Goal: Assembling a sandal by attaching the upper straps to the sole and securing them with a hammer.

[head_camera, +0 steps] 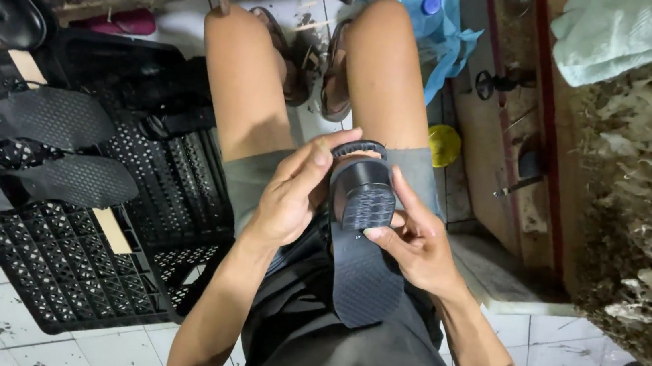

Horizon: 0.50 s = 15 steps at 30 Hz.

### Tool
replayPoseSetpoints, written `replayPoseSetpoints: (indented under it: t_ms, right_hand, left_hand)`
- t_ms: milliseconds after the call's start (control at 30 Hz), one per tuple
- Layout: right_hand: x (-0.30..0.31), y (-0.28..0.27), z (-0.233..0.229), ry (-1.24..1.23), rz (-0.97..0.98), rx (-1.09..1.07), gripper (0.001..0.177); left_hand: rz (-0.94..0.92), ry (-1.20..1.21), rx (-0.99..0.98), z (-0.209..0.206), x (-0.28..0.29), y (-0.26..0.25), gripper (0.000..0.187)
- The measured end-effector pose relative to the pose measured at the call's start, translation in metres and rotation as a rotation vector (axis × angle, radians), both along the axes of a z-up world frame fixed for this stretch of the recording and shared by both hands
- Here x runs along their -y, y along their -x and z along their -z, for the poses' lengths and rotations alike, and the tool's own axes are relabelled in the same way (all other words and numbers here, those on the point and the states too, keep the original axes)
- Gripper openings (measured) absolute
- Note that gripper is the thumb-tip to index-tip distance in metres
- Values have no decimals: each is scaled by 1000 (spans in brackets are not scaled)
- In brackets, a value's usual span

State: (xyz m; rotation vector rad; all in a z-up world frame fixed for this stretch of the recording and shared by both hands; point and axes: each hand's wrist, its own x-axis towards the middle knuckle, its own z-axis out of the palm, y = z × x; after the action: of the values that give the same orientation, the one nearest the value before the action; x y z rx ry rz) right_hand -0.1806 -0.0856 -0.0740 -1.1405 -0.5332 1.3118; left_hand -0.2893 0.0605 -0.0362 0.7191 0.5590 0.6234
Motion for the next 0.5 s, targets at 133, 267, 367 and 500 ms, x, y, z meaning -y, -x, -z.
replayPoseSetpoints:
  t_ms: [133, 267, 367, 500]
  right_hand:
    - [-5, 0, -9, -26, -18, 52, 69]
    - [-2, 1, -8, -30, -5, 51, 69]
    - [-2, 1, -9, -51, -1, 60, 69]
    - [-1, 1, -9, -75, 2, 38, 70]
  left_hand:
    - [-23, -4, -12, 2, 2, 6, 35]
    - [-20, -27, -17, 1, 4, 10, 34]
    - [-32, -4, -11, 0, 6, 10, 33]
    - [-21, 19, 14, 4, 7, 12, 33]
